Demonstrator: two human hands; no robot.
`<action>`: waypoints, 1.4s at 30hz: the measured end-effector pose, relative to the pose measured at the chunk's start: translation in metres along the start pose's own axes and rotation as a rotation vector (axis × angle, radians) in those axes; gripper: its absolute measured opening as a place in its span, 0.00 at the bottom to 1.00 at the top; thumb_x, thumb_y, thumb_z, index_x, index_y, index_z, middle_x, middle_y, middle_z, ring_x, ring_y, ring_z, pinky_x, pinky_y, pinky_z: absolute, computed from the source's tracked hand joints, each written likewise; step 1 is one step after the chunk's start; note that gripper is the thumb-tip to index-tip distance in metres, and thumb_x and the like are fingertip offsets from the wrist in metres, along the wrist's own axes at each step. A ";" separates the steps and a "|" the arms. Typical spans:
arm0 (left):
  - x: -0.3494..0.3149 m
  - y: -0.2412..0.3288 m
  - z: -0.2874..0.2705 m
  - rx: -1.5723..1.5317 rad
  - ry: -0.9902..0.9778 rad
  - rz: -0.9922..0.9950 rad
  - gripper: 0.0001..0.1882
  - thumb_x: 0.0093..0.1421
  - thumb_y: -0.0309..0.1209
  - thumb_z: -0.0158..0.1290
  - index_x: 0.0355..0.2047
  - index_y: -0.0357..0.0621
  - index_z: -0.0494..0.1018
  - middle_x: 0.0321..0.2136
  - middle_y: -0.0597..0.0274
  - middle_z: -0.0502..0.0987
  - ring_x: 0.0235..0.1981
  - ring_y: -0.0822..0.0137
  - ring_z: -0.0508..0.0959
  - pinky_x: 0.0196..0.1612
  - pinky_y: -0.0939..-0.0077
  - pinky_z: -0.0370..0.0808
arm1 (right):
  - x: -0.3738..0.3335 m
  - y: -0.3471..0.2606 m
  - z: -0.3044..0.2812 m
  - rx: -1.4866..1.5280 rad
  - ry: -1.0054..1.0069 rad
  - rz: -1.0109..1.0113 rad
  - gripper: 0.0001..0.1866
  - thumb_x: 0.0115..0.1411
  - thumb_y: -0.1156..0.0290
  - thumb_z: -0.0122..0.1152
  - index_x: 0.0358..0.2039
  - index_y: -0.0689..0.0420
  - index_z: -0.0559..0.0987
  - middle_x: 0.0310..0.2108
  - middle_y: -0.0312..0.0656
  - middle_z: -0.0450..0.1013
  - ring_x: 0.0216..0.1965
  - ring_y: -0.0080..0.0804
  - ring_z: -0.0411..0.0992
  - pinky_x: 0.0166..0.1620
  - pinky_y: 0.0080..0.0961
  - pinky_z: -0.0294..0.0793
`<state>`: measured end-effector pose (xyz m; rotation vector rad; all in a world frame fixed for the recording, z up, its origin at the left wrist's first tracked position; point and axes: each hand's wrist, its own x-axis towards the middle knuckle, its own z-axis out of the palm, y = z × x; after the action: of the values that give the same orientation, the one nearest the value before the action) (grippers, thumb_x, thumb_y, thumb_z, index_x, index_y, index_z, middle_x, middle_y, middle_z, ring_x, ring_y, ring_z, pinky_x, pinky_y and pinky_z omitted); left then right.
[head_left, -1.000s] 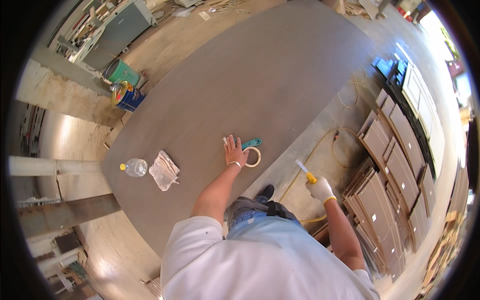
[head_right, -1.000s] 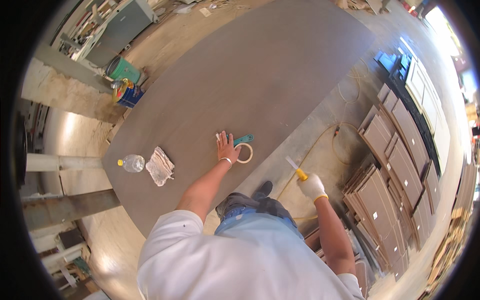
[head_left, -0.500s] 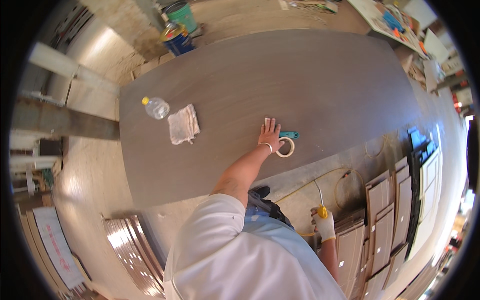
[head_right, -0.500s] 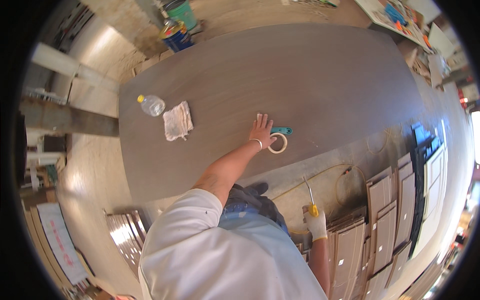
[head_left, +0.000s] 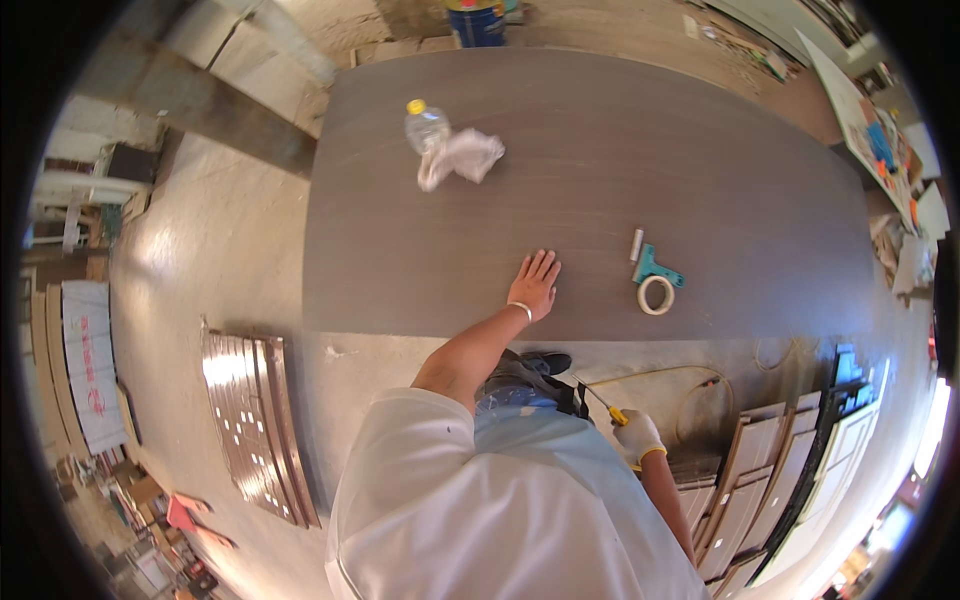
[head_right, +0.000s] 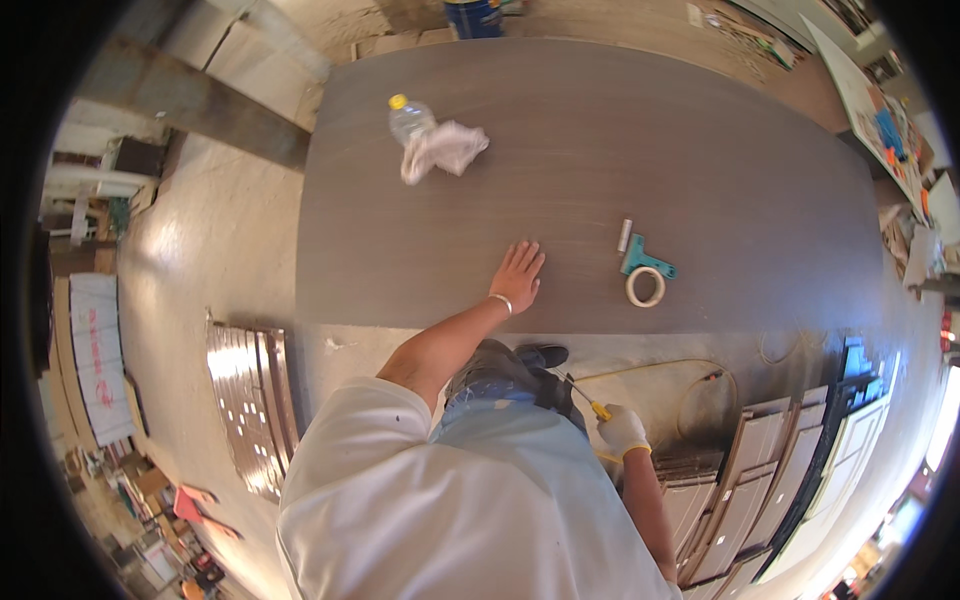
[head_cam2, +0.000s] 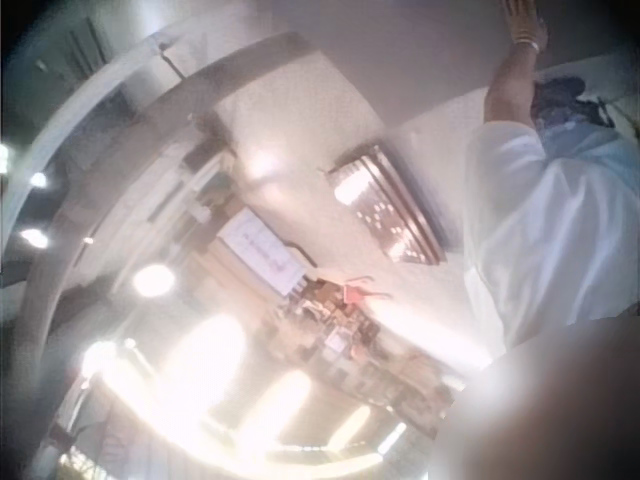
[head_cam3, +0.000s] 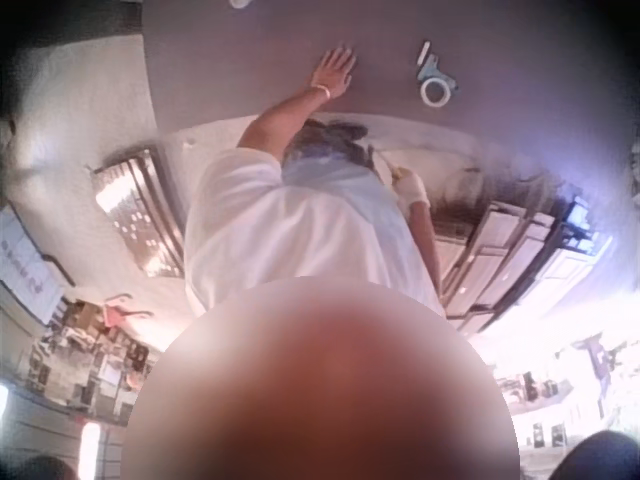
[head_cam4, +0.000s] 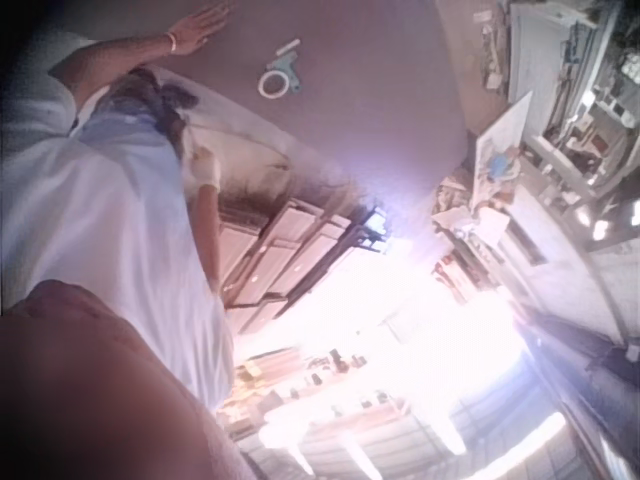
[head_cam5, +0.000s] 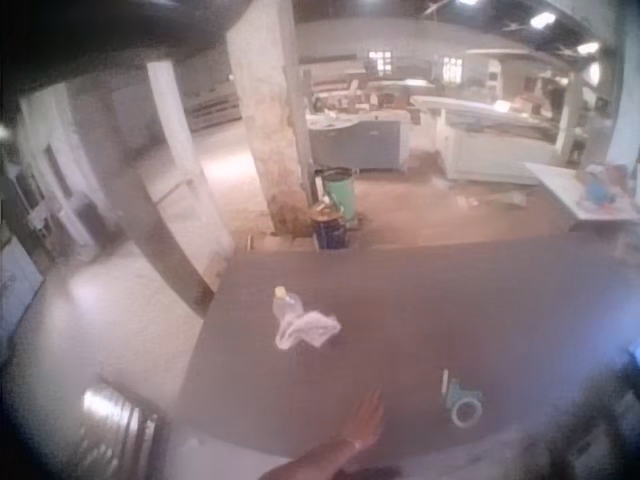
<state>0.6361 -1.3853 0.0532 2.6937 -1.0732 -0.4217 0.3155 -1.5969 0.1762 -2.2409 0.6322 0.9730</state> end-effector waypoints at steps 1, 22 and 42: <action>-0.022 -0.017 0.000 -0.018 0.042 0.016 0.32 0.67 0.37 0.48 0.70 0.44 0.57 0.74 0.53 0.49 0.76 0.52 0.45 0.75 0.53 0.45 | 0.006 -0.007 0.000 -0.061 -0.044 -0.013 0.11 0.57 0.63 0.61 0.37 0.52 0.84 0.37 0.53 0.80 0.42 0.55 0.78 0.45 0.47 0.77; 0.070 -0.238 -0.114 -0.396 0.733 -0.431 0.29 0.52 0.29 0.59 0.57 0.53 0.75 0.66 0.39 0.61 0.61 0.38 0.66 0.63 0.47 0.66 | 0.021 -0.207 0.070 0.191 -0.103 -0.132 0.11 0.58 0.61 0.59 0.38 0.52 0.82 0.39 0.51 0.80 0.43 0.56 0.77 0.47 0.46 0.76; 0.081 -0.183 -0.107 0.114 -0.173 0.153 0.23 0.61 0.30 0.50 0.55 0.37 0.77 0.68 0.58 0.61 0.74 0.55 0.50 0.74 0.46 0.46 | -0.009 -0.253 0.071 0.188 -0.059 -0.005 0.10 0.58 0.65 0.57 0.39 0.51 0.81 0.37 0.52 0.80 0.41 0.55 0.78 0.45 0.46 0.76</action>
<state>0.8446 -1.3018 0.0844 2.6864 -1.3795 -0.5908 0.4351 -1.3686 0.2297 -2.0414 0.6633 0.9334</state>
